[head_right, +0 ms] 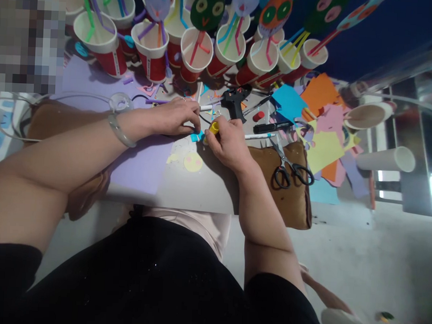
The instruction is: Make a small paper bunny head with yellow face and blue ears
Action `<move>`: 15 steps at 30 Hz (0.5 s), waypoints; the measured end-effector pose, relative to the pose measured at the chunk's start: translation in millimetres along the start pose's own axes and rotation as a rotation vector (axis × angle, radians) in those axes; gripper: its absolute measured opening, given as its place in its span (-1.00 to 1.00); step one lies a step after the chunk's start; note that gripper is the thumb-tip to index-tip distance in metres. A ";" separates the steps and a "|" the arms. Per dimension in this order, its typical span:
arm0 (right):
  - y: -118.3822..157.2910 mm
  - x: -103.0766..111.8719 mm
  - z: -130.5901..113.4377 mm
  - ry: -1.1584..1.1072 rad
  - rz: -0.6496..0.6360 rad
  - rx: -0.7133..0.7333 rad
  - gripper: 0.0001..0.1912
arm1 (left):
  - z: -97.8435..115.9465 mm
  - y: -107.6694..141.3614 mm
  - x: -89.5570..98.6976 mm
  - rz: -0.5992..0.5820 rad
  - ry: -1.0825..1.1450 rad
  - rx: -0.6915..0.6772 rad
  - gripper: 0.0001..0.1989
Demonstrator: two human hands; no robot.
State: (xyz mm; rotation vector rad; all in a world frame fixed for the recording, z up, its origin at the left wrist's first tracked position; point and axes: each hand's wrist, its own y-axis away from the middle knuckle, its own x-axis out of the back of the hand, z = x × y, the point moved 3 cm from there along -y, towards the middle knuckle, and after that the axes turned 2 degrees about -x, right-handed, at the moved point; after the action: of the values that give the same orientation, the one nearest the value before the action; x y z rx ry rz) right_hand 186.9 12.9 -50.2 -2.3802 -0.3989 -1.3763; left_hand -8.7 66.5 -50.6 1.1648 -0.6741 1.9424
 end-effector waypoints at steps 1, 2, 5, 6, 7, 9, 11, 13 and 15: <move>0.1 1.8 1.1 0.004 0.002 -0.009 -0.56 | 0.1 0.1 0.2 0.003 0.001 -0.005 -0.76; 0.4 4.0 2.2 0.008 0.014 -0.020 -0.56 | 0.1 0.3 0.3 0.006 0.003 -0.010 -0.76; 1.5 8.3 3.4 0.002 0.085 -0.051 -0.56 | -0.5 0.5 -0.1 0.000 0.016 -0.012 -0.75; 1.6 8.0 2.9 -0.004 0.102 -0.051 -0.56 | -0.8 0.4 -0.3 -0.003 0.020 -0.010 -0.75; 1.6 6.7 2.2 -0.011 0.107 -0.044 -0.55 | -1.0 0.3 -0.5 -0.006 0.023 -0.007 -0.74; 1.4 2.8 0.9 -0.017 0.085 -0.018 -0.54 | -1.1 0.0 -0.4 -0.006 0.021 -0.003 -0.74; 1.4 0.2 0.5 -0.020 0.055 -0.006 -0.52 | -0.3 -0.2 0.1 -0.008 0.008 -0.001 -0.74; 1.8 0.8 0.0 -0.035 0.051 -0.026 -0.52 | 1.1 -0.2 0.9 -0.015 -0.004 0.003 -0.75; 2.3 2.5 -3.0 -0.063 0.069 -0.053 -0.51 | 2.6 -0.1 1.6 -0.023 -0.008 0.014 -0.75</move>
State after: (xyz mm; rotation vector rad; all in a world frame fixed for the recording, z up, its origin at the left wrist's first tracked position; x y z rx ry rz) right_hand 186.8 9.7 -47.1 -2.4607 -0.2973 -1.2991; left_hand -7.8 65.1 -48.1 1.1846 -0.6499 1.9274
